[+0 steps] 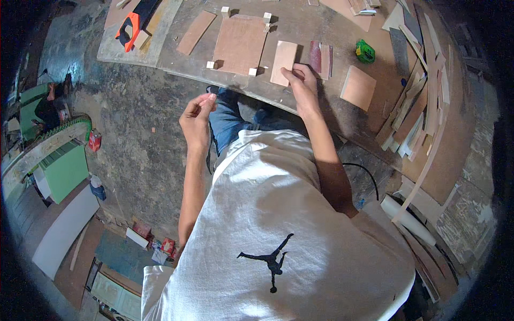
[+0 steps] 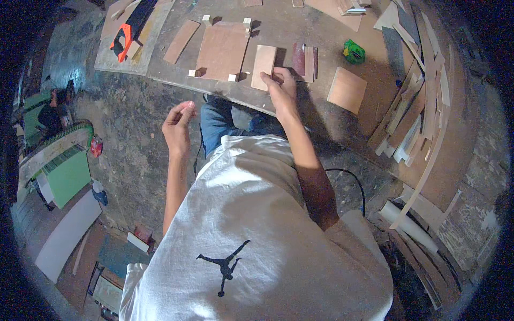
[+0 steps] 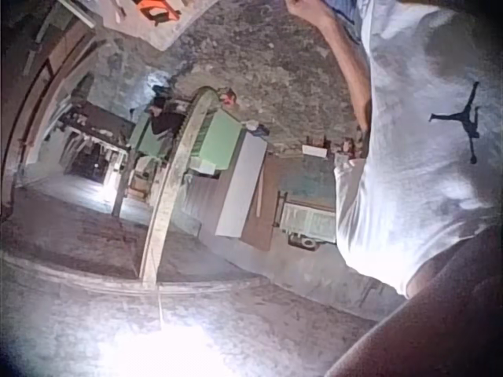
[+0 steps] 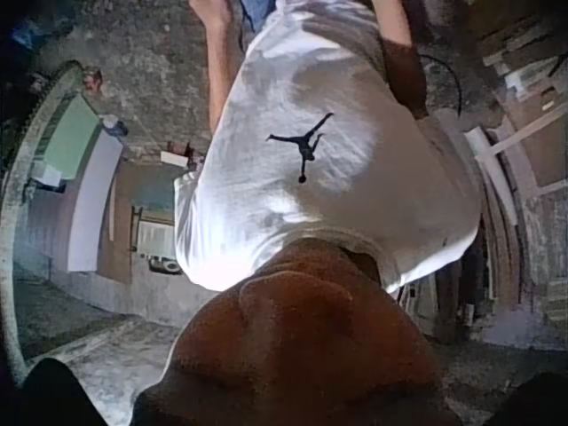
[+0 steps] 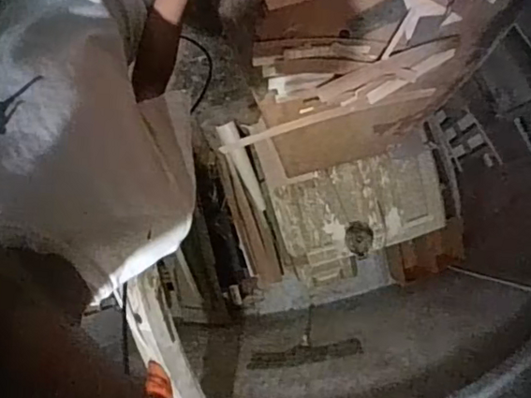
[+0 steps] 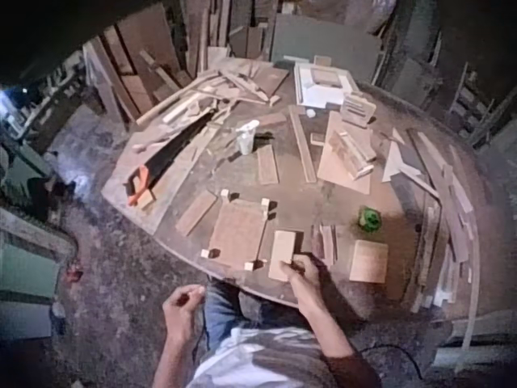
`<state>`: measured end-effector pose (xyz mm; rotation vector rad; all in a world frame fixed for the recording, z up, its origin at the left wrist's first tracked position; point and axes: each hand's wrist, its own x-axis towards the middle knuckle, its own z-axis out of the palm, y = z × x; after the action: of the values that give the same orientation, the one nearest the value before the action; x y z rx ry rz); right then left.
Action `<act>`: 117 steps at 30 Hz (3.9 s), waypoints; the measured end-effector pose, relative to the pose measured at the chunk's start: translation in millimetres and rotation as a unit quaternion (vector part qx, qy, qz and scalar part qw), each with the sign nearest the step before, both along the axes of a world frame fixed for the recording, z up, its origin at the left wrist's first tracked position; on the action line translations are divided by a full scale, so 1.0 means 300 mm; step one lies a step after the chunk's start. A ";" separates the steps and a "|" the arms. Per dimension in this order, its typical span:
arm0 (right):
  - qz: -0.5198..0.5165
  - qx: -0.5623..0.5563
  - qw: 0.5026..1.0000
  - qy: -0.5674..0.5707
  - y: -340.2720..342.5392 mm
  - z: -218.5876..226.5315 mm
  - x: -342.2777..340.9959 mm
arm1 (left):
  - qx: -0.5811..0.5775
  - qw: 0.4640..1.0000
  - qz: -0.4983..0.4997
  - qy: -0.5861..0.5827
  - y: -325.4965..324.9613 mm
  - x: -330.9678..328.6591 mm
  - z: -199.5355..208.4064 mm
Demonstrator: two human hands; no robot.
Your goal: Applying glue and assembling small wooden pieces to form a box or frame structure on a workbench.
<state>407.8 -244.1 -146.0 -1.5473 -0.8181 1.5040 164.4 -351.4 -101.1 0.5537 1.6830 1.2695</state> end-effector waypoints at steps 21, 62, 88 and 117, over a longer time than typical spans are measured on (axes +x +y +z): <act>0.086 0.065 0.991 -0.085 0.035 -0.089 -0.116 | -0.008 0.994 0.061 -0.093 0.003 0.008 -0.097; 0.039 0.131 0.974 -0.181 0.126 -0.093 0.075 | 0.104 0.987 -0.008 0.122 0.344 -0.022 0.048; 0.099 0.156 0.976 -0.117 0.217 -0.035 0.128 | -0.186 0.755 -0.300 0.553 0.627 0.211 -0.106; 0.260 0.069 0.949 0.166 0.191 0.048 -0.181 | -0.111 0.885 -0.445 0.082 0.701 -0.068 -0.019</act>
<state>353.5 -186.8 -131.5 -0.9715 -1.1554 1.9663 144.0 -141.1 -107.0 1.1437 1.3864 0.3617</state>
